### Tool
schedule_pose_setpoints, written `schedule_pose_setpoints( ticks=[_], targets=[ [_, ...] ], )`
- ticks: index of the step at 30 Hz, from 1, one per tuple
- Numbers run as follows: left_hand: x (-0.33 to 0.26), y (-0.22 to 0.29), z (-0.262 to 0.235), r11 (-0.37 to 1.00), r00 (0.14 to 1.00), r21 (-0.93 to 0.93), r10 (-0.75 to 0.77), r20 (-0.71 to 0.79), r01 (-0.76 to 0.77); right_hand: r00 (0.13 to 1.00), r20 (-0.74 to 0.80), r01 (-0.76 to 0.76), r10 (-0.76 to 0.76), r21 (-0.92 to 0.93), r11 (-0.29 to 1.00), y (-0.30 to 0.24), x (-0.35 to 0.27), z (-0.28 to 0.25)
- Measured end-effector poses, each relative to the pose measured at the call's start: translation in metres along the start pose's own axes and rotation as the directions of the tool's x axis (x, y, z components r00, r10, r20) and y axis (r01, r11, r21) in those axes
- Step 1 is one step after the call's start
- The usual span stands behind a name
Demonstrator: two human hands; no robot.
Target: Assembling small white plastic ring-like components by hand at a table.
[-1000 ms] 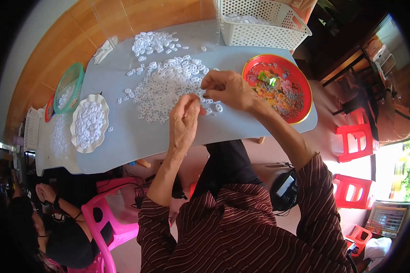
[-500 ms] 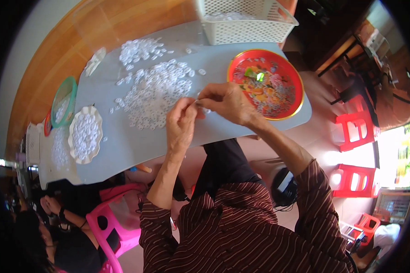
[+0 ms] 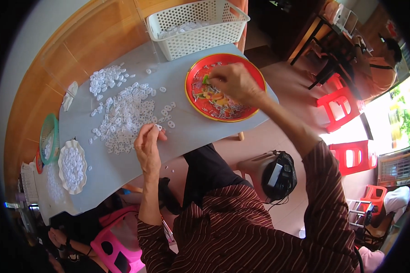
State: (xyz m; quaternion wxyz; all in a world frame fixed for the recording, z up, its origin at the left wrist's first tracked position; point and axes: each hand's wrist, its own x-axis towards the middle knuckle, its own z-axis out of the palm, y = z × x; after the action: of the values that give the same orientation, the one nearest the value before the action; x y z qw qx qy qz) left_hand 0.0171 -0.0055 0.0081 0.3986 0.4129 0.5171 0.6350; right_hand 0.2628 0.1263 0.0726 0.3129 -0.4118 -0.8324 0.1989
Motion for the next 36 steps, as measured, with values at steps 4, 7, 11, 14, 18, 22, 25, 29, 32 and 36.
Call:
schedule_pose_setpoints(
  ticks=[4,7,11,14,18,22,25,29,32,36],
  targets=[
    [0.001,-0.001,0.004,1.0,1.0,0.005,0.0,0.006,0.0,0.985,0.151,-0.057,0.084,-0.176,0.983,0.037,-0.007,-0.031],
    [0.003,-0.005,0.002,0.994,0.999,0.108,0.026,0.041,-0.031,0.966,0.213,-0.105,0.147,-0.199,0.974,0.04,-0.01,-0.028],
    [0.001,0.001,0.002,0.991,0.999,0.13,0.02,0.04,-0.025,0.977,0.209,-0.006,0.051,-0.213,0.977,0.045,-0.005,-0.013],
    [-0.001,0.003,0.0,0.987,0.999,0.156,0.031,0.043,-0.037,0.973,0.218,-0.012,0.077,-0.281,0.96,0.036,-0.002,-0.007],
    [0.001,-0.002,0.004,0.976,0.994,0.203,0.063,0.094,-0.081,0.965,0.235,0.003,0.115,-0.451,0.892,0.032,0.0,-0.007],
    [-0.001,0.005,0.004,0.973,0.994,0.22,0.048,0.1,-0.069,0.952,0.281,0.035,0.122,-0.496,0.868,0.035,0.002,-0.012],
    [-0.001,0.004,0.003,0.977,0.992,0.19,0.081,0.092,-0.097,0.952,0.257,-0.051,0.167,-0.405,0.913,0.039,-0.001,-0.017],
    [0.001,0.002,0.004,0.966,0.987,0.223,0.107,0.121,-0.132,0.969,0.192,-0.086,0.156,-0.327,0.941,0.047,-0.004,-0.021],
    [-0.002,0.007,0.001,0.965,0.987,0.221,0.118,0.105,-0.138,0.971,0.184,-0.108,0.152,-0.233,0.966,0.04,-0.004,-0.02],
    [0.0,0.001,0.004,0.967,0.986,0.214,0.112,0.12,-0.136,0.975,0.115,-0.183,0.192,-0.09,0.979,0.047,-0.009,-0.022]
  ],
)
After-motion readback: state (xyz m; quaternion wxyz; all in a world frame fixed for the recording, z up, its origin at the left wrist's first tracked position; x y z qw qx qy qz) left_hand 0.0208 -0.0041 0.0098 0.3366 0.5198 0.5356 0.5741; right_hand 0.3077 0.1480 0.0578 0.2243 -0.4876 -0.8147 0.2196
